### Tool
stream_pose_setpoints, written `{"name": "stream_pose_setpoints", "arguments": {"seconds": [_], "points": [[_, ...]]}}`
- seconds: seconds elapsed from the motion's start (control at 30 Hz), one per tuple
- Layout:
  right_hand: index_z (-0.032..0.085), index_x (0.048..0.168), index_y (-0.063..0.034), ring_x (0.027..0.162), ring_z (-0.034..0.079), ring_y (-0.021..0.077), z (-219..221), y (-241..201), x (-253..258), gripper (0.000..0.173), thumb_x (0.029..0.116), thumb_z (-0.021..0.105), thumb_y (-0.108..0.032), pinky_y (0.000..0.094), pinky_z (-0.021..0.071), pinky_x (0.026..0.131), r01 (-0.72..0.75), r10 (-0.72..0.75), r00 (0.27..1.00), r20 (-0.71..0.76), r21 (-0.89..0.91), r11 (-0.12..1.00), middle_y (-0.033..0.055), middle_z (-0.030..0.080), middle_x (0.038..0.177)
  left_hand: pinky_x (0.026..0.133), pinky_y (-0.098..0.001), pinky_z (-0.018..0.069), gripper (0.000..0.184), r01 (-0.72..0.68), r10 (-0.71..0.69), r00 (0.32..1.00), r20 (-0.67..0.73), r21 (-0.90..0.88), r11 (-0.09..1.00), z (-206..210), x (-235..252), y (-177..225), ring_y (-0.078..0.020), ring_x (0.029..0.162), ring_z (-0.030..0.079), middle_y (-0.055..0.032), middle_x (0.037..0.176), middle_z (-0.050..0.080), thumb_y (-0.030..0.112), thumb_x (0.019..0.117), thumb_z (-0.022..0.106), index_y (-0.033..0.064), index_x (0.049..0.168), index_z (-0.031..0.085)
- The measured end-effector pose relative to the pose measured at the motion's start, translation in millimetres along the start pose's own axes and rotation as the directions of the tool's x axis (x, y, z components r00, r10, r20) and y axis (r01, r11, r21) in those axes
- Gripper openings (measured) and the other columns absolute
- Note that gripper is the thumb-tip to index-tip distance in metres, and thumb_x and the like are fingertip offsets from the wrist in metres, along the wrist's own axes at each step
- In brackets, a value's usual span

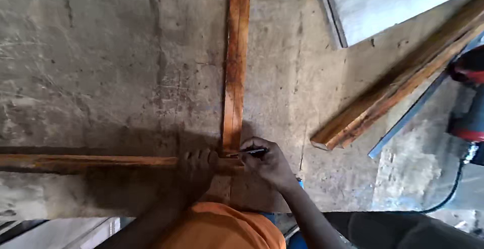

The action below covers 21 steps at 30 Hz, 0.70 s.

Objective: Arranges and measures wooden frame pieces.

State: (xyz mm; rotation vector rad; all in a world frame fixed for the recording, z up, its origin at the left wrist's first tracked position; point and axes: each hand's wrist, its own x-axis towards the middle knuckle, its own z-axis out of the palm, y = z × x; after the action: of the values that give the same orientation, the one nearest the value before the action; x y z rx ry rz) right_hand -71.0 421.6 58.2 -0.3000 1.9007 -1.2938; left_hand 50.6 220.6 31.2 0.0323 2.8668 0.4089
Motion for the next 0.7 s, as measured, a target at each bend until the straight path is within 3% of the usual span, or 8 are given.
{"name": "stream_pose_setpoints", "arguments": {"seconds": [0.23, 0.37, 0.47, 0.53, 0.6, 0.7], "points": [[0.073, 0.099, -0.0202, 0.06, 0.065, 0.013, 2.2, -6.4, 3.4, 0.008, 0.0929, 0.073, -0.015, 0.0331, 0.056, 0.05, -0.1, 0.112, 0.993, 0.04, -0.218, 0.971, -0.0026, 0.072, 0.081, 0.065, -0.0458, 0.057, 0.032, -0.029, 0.029, 1.0, 0.001, 0.028, 0.999, -3.0, -0.4, -0.7, -0.0277, 0.078, 0.07, -0.0086, 0.093, 0.069, 0.028, 0.0778, 0.081, 0.0104, 0.1, 0.068], [0.07, 0.09, -0.0197, 0.056, 0.064, 0.014, -10.8, -31.8, 1.6, 0.005, 0.0905, 0.074, -0.016, 0.0396, 0.0548, 0.049, -0.148, 0.151, 0.988, -0.037, -0.512, 0.846, -0.0025, 0.068, 0.073, 0.065, -0.0435, 0.0558, 0.032, -0.021, 0.021, 0.999, 0.028, 0.008, 1.0, -8.6, -0.5, -0.9, -0.0264, 0.08, 0.069, -0.007, 0.094, 0.068, 0.026, 0.0786, 0.082, 0.0124, 0.103, 0.067], [0.071, 0.092, -0.0189, 0.057, 0.064, 0.0101, -3.8, -28.4, 3.7, 0.008, 0.0891, 0.075, -0.012, 0.0315, 0.0558, 0.048, -0.021, 0.019, 1.0, -0.01, -0.356, 0.934, -0.0048, 0.071, 0.078, 0.066, -0.0439, 0.0562, 0.035, -0.022, 0.022, 1.0, 0.018, -0.001, 1.0, -8.1, -1.0, -0.6, -0.0261, 0.081, 0.068, -0.0065, 0.095, 0.068, 0.024, 0.0767, 0.084, 0.0122, 0.104, 0.067], [0.073, 0.095, -0.0172, 0.061, 0.065, 0.0097, 5.9, -19.6, 9.0, 0.006, 0.0912, 0.075, -0.013, 0.0309, 0.0576, 0.053, -0.009, 0.018, 0.999, 0.028, -0.277, 0.961, -0.0038, 0.072, 0.083, 0.065, -0.0436, 0.0561, 0.03, -0.024, 0.024, 1.0, 0.003, 0.008, 1.0, -7.0, -1.1, 0.1, -0.0266, 0.079, 0.068, -0.0072, 0.092, 0.067, 0.026, 0.0797, 0.082, 0.0111, 0.101, 0.067], [0.073, 0.096, -0.0171, 0.064, 0.066, 0.0083, 3.4, -18.0, 12.8, 0.005, 0.0925, 0.073, -0.014, 0.0316, 0.0589, 0.058, -0.091, 0.105, 0.994, 0.025, -0.33, 0.94, -0.0044, 0.072, 0.083, 0.065, -0.045, 0.0565, 0.031, -0.026, 0.026, 1.0, -0.013, 0.008, 1.0, -5.7, -1.0, 0.5, -0.0286, 0.078, 0.068, -0.009, 0.092, 0.068, 0.026, 0.0786, 0.082, 0.0102, 0.101, 0.068], [0.07, 0.092, -0.0187, 0.054, 0.063, 0.0145, -13.3, -26.6, 1.0, 0.003, 0.0911, 0.072, -0.016, 0.0397, 0.0536, 0.047, -0.109, 0.11, 0.994, -0.027, -0.505, 0.856, -0.0015, 0.069, 0.073, 0.067, -0.0446, 0.0568, 0.034, -0.033, 0.032, 0.999, 0.044, 0.015, 0.999, -10.8, -0.6, -1.2, -0.0275, 0.083, 0.069, -0.0078, 0.096, 0.069, 0.028, 0.08, 0.082, 0.012, 0.106, 0.068]]}}
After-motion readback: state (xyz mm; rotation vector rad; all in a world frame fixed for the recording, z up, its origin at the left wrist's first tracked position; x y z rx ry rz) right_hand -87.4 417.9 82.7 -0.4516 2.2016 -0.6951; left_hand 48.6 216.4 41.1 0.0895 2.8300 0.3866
